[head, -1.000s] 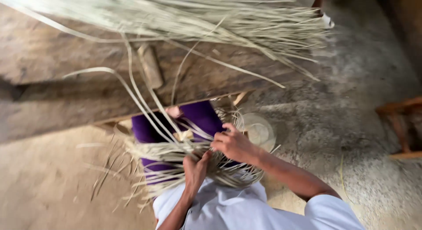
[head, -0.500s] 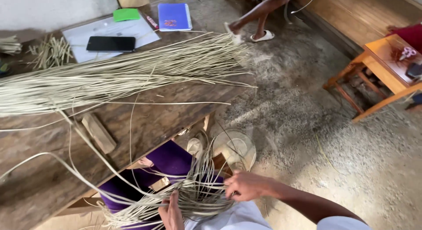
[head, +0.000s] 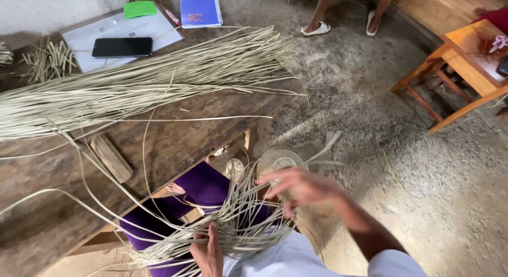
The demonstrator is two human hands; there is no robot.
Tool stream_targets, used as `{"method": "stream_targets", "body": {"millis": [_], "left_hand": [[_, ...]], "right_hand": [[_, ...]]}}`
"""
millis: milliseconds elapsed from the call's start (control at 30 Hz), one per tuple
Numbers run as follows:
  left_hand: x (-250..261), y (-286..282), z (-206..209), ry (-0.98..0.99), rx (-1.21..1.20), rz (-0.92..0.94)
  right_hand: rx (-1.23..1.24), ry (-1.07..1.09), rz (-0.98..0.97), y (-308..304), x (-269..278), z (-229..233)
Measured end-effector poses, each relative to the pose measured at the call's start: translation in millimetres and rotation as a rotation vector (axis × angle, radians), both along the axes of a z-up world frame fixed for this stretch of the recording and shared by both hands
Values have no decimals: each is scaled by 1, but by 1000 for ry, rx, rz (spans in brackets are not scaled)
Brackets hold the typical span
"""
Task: Weaving dried plant fibers together to create a hat or basket
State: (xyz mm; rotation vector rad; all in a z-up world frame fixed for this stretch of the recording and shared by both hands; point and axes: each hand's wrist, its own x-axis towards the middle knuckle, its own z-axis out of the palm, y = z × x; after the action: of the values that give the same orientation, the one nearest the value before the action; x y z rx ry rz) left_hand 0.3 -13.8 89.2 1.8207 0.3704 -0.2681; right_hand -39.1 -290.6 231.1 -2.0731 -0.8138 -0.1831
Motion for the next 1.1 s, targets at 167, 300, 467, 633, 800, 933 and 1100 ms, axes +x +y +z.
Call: {"method": "stream_targets", "body": {"millis": [167, 300, 467, 633, 800, 933, 1100], "left_hand": [[-3, 0, 21, -31, 76, -71], [-2, -2, 32, 8, 75, -35], [-2, -5, 37, -76, -73, -65], [-5, -9, 38, -114, -105, -5], [-5, -8, 25, -188, -137, 31], [1, -5, 25, -152, -228, 62], [24, 14, 17, -330, 15, 217]], "right_hand": [[-385, 167, -54, 89, 48, -46], [-681, 201, -118, 114, 40, -67], [-729, 393, -170, 113, 5, -48], [-584, 594, -162, 118, -7, -23], [-638, 370, -378, 131, -7, -81], [-655, 387, -400, 134, -7, -89], [-825, 110, -545, 132, -14, -143]]}}
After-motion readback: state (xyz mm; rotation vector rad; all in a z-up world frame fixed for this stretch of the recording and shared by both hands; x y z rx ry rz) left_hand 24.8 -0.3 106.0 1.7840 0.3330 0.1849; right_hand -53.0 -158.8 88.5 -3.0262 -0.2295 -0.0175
